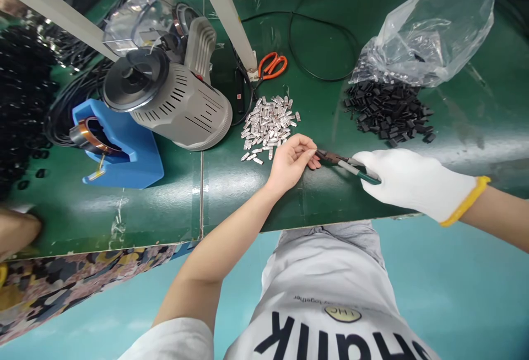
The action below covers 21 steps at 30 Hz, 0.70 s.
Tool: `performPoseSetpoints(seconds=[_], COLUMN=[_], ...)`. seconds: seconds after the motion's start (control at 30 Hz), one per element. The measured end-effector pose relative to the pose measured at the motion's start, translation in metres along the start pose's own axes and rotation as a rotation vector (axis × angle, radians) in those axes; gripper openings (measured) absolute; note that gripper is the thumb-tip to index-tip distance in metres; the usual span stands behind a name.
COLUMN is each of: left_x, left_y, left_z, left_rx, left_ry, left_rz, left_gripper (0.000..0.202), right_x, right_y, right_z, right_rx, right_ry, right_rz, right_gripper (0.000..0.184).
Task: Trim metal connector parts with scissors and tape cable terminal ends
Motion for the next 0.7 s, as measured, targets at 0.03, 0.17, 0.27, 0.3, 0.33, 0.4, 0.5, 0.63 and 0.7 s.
performPoseSetpoints(seconds=[0.03, 0.17, 0.27, 0.3, 0.33, 0.4, 0.5, 0.63, 0.7], left_x=[0.0, 0.001, 0.001, 0.0, 0.0, 0.0, 0.0, -0.001, -0.001], left_y=[0.0, 0.001, 0.001, 0.001, 0.001, 0.0, 0.0, 0.0, 0.0], left_z=[0.0, 0.0, 0.001, 0.001, 0.001, 0.001, 0.001, 0.0, 0.001], left_rx=[0.006, 0.024, 0.031, 0.029, 0.026, 0.02, 0.022, 0.025, 0.035], left_ry=[-0.005, -0.025, -0.025, -0.023, -0.022, -0.016, -0.011, -0.017, -0.007], left_rz=[0.001, 0.003, 0.014, 0.017, 0.018, 0.015, 0.018, 0.022, 0.023], left_gripper=[0.028, 0.03, 0.032, 0.032, 0.032, 0.032, 0.032, 0.031, 0.031], right_x=[0.0, 0.001, 0.0, 0.0, -0.001, -0.001, -0.001, -0.006, -0.008], right_y=[0.0, -0.003, -0.008, -0.01, -0.011, -0.013, -0.012, -0.008, -0.006], right_z=[0.0, -0.003, -0.006, -0.006, -0.007, -0.007, -0.007, -0.005, -0.004], right_rx=[0.006, -0.019, -0.07, -0.081, -0.091, -0.102, -0.097, -0.04, 0.017], right_ry=[0.016, 0.052, 0.008, -0.002, -0.007, -0.006, 0.003, 0.089, 0.133], right_rz=[-0.001, -0.042, -0.082, -0.09, -0.096, -0.101, -0.087, -0.033, -0.032], right_gripper=[0.038, 0.046, 0.053, 0.054, 0.055, 0.054, 0.053, 0.051, 0.044])
Point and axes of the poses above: each hand's wrist, its own y-axis towards the middle knuckle, its own z-axis out of the palm, x = y × z, the point moved 8 cm from there along y, towards the middle knuckle, and after that the axes turned 10 degrees about y, right-handed, at the moved point
